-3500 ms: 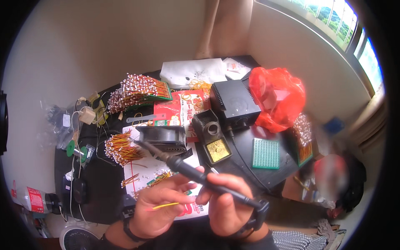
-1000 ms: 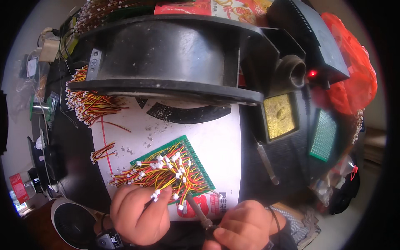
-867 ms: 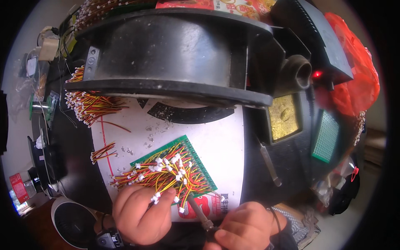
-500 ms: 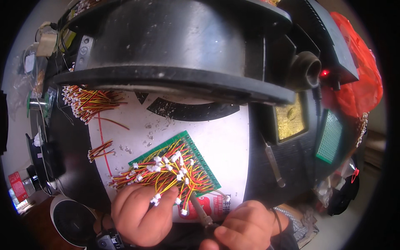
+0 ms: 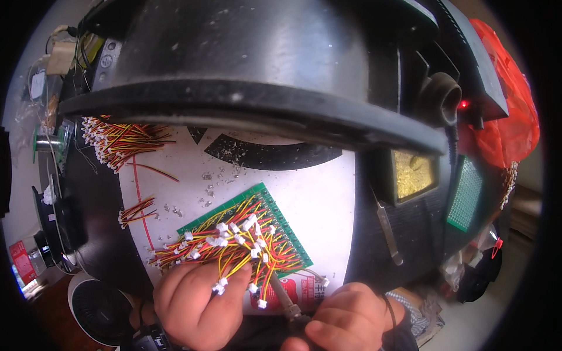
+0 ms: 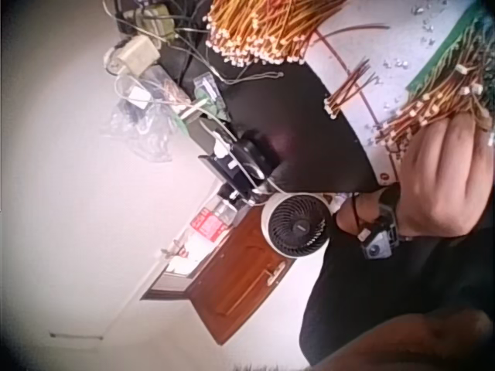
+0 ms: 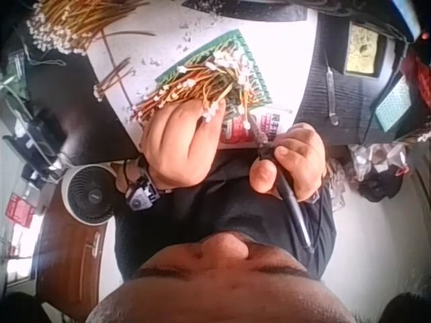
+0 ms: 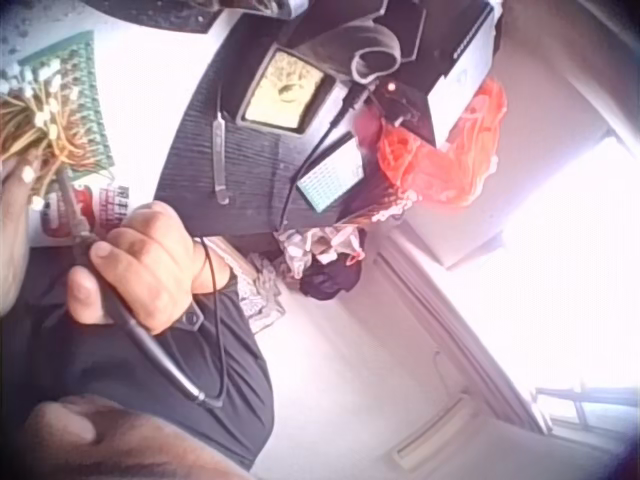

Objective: Soldering wire components onto printed circuit boards at a workstation.

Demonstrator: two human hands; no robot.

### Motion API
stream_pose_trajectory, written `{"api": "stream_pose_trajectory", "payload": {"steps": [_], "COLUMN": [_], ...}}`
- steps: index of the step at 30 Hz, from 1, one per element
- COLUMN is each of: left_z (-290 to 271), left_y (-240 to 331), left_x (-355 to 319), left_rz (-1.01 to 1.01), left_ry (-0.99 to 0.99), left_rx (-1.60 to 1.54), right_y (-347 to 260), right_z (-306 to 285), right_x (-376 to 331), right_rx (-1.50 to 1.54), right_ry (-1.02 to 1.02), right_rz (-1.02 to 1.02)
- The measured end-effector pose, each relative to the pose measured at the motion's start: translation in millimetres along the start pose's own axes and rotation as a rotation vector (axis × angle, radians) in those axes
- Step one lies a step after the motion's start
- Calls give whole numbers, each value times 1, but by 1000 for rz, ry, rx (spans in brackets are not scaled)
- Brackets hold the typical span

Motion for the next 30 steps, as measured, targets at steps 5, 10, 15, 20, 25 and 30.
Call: {"api": "stream_pose_trajectory", "payload": {"steps": [5, 10, 15, 20, 25, 30], "left_z": [-4, -1, 1, 2, 3, 0], "left_y": [3, 4, 5, 5, 7, 8], "left_x": [6, 4, 1, -2, -2, -2], "left_rz": [-45, 4, 18, 24, 36, 25], "left_ry": [-34, -46, -28, -44, -63, -76], "left_rx": [-5, 14, 22, 33, 30, 45], "right_y": [2, 1, 1, 3, 2, 0], "right_z": [1, 0, 0, 1, -1, -1], "right_x": [1, 2, 2, 2, 1, 2], "right_rx": [24, 39, 48, 60, 57, 75], "right_ry": [-52, -60, -70, -82, -73, -60], "right_rz": [1, -2, -15, -3, 1, -14]}}
Point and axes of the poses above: each hand's wrist, its own x-axis towards the middle knuckle, its own z-axis out of the palm, y = z × x, the point moved 10 cm from there along x, towards the middle knuckle, and after that the axes turned 4 degrees about -z, right-handed, at the moved point
